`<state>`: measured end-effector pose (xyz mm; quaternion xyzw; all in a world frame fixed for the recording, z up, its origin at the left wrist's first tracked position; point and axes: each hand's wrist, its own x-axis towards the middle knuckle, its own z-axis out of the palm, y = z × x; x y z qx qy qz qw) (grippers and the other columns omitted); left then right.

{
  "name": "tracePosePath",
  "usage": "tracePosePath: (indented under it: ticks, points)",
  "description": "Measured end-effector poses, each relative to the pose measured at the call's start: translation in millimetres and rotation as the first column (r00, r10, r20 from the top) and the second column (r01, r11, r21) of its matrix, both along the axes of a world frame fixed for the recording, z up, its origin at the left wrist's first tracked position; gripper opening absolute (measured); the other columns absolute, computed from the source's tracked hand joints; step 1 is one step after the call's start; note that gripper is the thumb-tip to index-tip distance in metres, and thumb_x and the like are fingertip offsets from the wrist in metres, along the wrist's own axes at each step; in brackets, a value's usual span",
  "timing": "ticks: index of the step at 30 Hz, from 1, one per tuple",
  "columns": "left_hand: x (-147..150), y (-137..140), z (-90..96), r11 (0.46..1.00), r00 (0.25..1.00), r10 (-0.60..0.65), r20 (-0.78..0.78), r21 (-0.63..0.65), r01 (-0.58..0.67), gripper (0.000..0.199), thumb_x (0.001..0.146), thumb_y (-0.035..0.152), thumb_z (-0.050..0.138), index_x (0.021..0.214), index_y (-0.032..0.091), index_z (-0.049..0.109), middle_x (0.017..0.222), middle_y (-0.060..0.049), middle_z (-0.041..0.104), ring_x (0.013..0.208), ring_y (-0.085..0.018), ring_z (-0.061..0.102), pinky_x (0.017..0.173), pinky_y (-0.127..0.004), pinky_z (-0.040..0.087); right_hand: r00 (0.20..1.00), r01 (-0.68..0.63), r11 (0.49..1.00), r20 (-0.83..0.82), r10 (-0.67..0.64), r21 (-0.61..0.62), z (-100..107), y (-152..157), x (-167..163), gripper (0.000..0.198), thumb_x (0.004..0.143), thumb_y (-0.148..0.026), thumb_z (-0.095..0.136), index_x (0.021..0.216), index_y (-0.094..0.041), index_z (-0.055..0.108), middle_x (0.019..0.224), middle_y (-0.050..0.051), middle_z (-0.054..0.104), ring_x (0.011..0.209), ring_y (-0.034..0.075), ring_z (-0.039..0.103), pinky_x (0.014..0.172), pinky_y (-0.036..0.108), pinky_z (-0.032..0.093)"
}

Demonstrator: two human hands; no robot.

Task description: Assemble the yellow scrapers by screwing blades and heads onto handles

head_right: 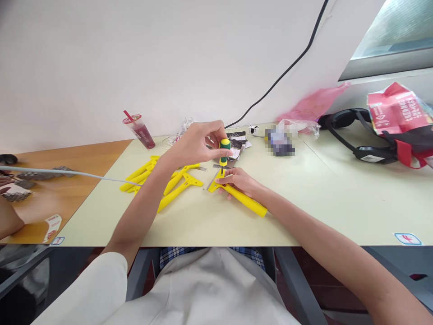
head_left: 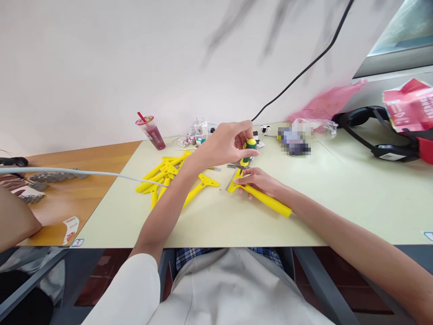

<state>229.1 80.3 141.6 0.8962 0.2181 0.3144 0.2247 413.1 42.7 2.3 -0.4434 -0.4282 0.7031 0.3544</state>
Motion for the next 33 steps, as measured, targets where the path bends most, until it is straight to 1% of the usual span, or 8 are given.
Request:
tracePosePath:
  ticks: [5,8,13,19,22,26,29,33]
  points:
    - [-3,2,-0.1,0.999,1.000,0.013,0.013,-0.030,-0.013,0.028,0.087,0.031,0.088,0.089,0.020,0.063,0.086,-0.001,0.073,0.075,-0.013,0.069,0.071,-0.027,0.054,1.000,0.015,1.000,0.025,-0.015,-0.010,3,0,0,0.049,0.059,-0.029,0.111,0.077,-0.017,0.068,0.085,0.010,0.078,0.066,0.021,0.074,0.036,0.027,0.059]
    - [-4,3,0.5,0.999,1.000,0.003,0.011,-0.052,-0.002,0.027,0.086,0.032,0.089,0.090,0.019,0.065,0.086,-0.002,0.074,0.077,-0.014,0.070,0.072,-0.028,0.056,1.000,-0.003,1.000,0.019,0.003,-0.010,4,-1,0,0.047,0.060,-0.029,0.111,0.078,-0.016,0.069,0.086,0.011,0.079,0.067,0.021,0.075,0.035,0.026,0.058]
    - [-7,4,4.5,0.994,0.998,-0.057,-0.015,-0.095,0.055,0.021,0.086,0.029,0.087,0.092,0.019,0.070,0.089,-0.004,0.076,0.083,-0.017,0.073,0.081,-0.033,0.059,0.999,-0.024,1.000,0.036,0.024,-0.004,4,-2,-1,0.041,0.068,-0.030,0.108,0.079,-0.016,0.071,0.089,0.012,0.081,0.067,0.021,0.075,0.036,0.026,0.059]
    - [-17,9,8.6,0.990,0.997,-0.059,-0.056,-0.132,0.051,0.019,0.086,0.029,0.086,0.100,0.020,0.078,0.099,-0.006,0.079,0.094,-0.020,0.076,0.091,-0.037,0.061,0.998,-0.039,0.999,0.054,0.039,0.001,1,-2,-2,0.044,0.068,-0.031,0.109,0.079,-0.016,0.069,0.082,0.011,0.081,0.063,0.020,0.075,0.037,0.025,0.060]
    - [-21,13,7.8,0.987,0.995,-0.081,-0.066,-0.147,0.070,0.020,0.087,0.028,0.086,0.105,0.021,0.081,0.102,-0.007,0.081,0.098,-0.022,0.077,0.094,-0.039,0.062,0.997,-0.046,0.999,0.060,0.047,-0.010,1,-3,-2,0.046,0.067,-0.032,0.109,0.080,-0.017,0.068,0.085,0.012,0.082,0.064,0.020,0.075,0.038,0.025,0.060]
    - [-22,14,6.4,0.984,0.994,-0.098,-0.052,-0.156,0.088,0.022,0.088,0.026,0.085,0.109,0.022,0.084,0.104,-0.008,0.082,0.099,-0.023,0.079,0.095,-0.041,0.064,0.997,-0.052,0.999,0.060,0.052,-0.005,3,-5,-1,0.046,0.066,-0.030,0.109,0.080,-0.017,0.067,0.090,0.014,0.083,0.065,0.021,0.076,0.038,0.025,0.060]
    - [-20,11,6.7,0.982,0.991,-0.118,-0.062,-0.156,0.107,0.025,0.088,0.025,0.083,0.113,0.024,0.086,0.110,-0.008,0.083,0.102,-0.023,0.079,0.094,-0.040,0.065,0.998,-0.043,0.999,0.055,0.044,-0.007,3,-5,-2,0.042,0.067,-0.027,0.107,0.079,-0.017,0.067,0.089,0.015,0.083,0.067,0.022,0.077,0.037,0.025,0.059]
    - [-15,5,7.8,0.991,0.989,-0.106,-0.099,-0.094,0.097,0.024,0.090,0.026,0.081,0.113,0.026,0.088,0.113,-0.007,0.084,0.102,-0.023,0.078,0.091,-0.037,0.065,0.998,-0.038,0.999,0.041,0.038,0.005,1,-5,-2,0.040,0.068,-0.026,0.105,0.076,-0.018,0.067,0.086,0.015,0.082,0.066,0.023,0.078,0.036,0.025,0.059]
